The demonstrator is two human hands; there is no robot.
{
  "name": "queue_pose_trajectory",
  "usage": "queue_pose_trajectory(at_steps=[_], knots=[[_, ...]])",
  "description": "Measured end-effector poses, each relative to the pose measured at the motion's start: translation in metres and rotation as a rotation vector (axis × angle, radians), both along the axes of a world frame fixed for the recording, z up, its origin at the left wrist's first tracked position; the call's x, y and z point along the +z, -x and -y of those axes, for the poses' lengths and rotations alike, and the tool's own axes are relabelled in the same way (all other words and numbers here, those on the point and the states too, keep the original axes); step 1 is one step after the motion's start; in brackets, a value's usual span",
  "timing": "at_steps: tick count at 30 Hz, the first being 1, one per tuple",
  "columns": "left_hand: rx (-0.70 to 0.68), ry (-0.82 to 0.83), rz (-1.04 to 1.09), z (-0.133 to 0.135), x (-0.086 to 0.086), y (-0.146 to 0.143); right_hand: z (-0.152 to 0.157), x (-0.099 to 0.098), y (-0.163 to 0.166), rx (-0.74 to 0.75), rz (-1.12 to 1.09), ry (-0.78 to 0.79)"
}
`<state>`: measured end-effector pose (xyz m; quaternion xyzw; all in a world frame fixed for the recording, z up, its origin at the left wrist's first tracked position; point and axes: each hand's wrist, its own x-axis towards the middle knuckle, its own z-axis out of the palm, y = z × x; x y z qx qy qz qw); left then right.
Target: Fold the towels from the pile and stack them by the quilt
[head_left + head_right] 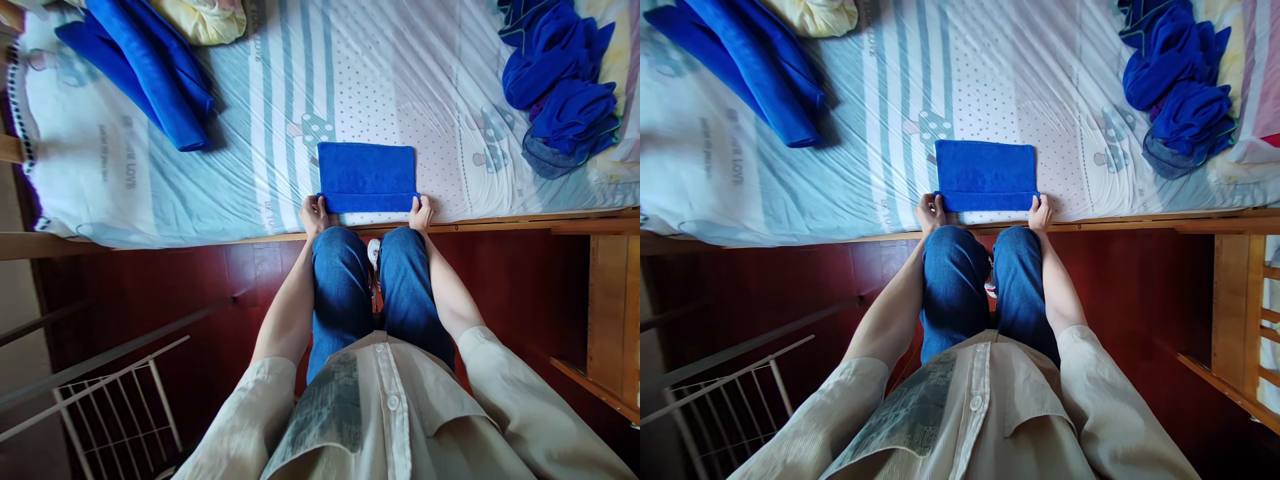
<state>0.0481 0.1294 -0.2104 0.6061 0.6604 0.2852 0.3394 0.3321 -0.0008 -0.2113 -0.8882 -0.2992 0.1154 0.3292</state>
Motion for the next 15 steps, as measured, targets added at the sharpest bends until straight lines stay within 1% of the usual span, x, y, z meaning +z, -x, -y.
queue_pose_trajectory(at_steps=[5, 10, 15], knots=[[-0.017, 0.006, -0.019, 0.0043, 0.0016, 0.0008, -0.0009, 0.0044, -0.0007, -0.042, -0.050, 0.078], [-0.021, 0.011, -0.020, 0.0055, 0.0013, 0.0016, 0.0009, 0.0040, -0.0009, -0.040, -0.052, 0.071], [-0.024, 0.014, -0.001, 0.0062, 0.0022, 0.0032, 0.0045, 0.0005, -0.0003, -0.013, -0.004, 0.085]])
